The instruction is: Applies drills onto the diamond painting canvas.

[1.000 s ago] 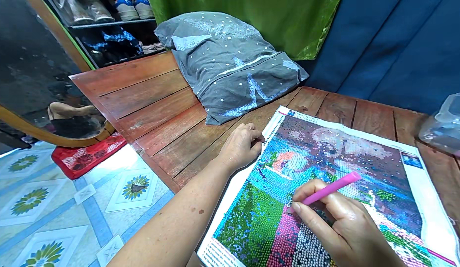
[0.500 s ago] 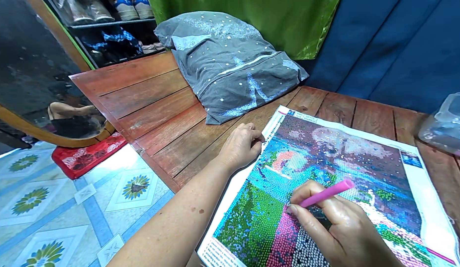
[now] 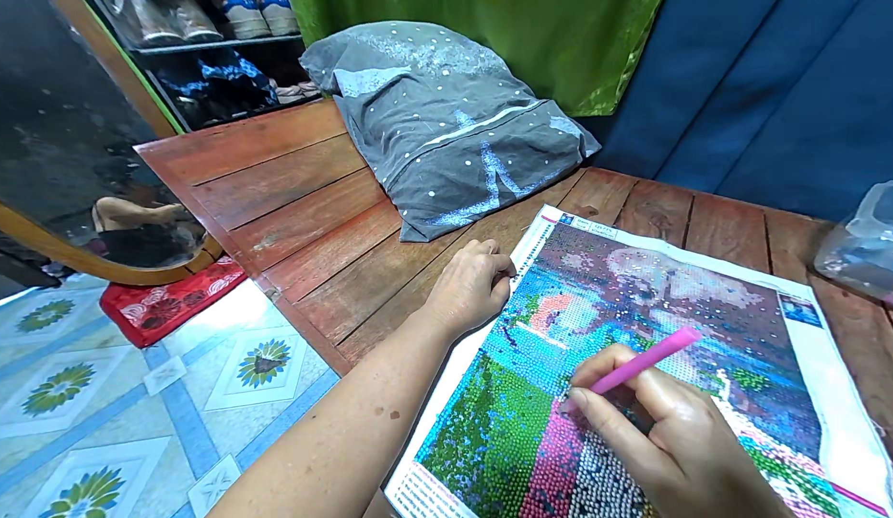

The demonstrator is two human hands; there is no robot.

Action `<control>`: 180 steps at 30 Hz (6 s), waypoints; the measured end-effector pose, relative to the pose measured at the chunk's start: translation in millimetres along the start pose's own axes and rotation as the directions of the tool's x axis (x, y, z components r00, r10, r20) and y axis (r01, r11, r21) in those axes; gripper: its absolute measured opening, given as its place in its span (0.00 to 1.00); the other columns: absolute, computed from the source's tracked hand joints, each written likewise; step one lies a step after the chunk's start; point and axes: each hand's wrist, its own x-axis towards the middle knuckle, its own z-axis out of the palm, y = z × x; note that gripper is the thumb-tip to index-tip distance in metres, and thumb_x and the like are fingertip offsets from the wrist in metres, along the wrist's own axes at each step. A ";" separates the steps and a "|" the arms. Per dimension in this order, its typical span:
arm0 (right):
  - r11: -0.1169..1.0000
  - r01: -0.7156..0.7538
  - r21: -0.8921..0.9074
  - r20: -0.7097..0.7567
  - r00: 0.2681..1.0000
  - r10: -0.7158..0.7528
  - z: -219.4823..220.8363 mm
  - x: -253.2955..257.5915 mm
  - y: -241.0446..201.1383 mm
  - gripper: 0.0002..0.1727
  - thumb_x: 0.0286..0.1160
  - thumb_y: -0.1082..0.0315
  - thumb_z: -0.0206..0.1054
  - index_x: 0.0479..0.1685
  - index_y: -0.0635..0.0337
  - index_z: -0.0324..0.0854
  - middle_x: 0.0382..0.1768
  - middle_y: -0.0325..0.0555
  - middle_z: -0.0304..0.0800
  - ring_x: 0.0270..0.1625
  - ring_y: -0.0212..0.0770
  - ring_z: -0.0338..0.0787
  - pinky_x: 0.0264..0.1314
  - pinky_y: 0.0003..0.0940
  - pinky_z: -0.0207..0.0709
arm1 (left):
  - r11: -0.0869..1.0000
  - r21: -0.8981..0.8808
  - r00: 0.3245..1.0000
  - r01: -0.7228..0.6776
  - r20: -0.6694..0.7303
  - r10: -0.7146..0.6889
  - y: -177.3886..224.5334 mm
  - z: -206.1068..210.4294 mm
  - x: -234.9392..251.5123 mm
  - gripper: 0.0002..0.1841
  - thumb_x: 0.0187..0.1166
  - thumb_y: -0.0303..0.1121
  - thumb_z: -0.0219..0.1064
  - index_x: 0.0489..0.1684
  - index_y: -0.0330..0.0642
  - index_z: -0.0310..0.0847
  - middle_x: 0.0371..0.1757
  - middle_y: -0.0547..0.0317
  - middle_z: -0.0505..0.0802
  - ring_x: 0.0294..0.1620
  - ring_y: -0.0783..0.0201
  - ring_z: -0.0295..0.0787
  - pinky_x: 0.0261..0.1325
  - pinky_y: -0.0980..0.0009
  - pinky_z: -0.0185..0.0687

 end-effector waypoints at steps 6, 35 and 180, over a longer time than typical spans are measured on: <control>0.997 -0.057 0.061 -0.016 0.998 0.058 -1.3 1.9 -0.5 0.08 0.77 0.65 0.60 0.39 0.58 0.81 0.32 0.33 0.87 0.34 0.16 0.85 0.39 0.10 0.80 | 1.000 0.007 1.000 0.012 0.012 -0.012 0.8 -0.3 0.4 0.09 0.75 0.22 0.64 0.41 0.32 0.92 0.40 0.44 0.88 0.49 0.48 0.85 0.54 0.53 0.79; 0.996 -0.065 0.055 -0.012 0.998 0.066 -3.7 -0.3 3.6 0.08 0.76 0.64 0.59 0.38 0.57 0.81 0.30 0.32 0.86 0.32 0.15 0.84 0.37 0.10 0.79 | 1.000 0.004 1.000 -0.001 -0.001 0.001 -1.4 0.4 0.8 0.09 0.75 0.22 0.64 0.40 0.32 0.92 0.40 0.44 0.89 0.49 0.47 0.85 0.54 0.52 0.78; 0.976 0.195 -0.100 0.043 0.981 -0.191 -6.8 1.1 5.6 0.09 0.78 0.64 0.57 0.35 0.56 0.80 0.28 0.35 0.83 0.32 0.18 0.80 0.37 0.08 0.72 | 1.000 0.005 1.000 -0.007 0.011 0.007 -1.9 -0.2 1.4 0.09 0.75 0.22 0.64 0.41 0.31 0.92 0.40 0.44 0.89 0.49 0.46 0.85 0.54 0.51 0.79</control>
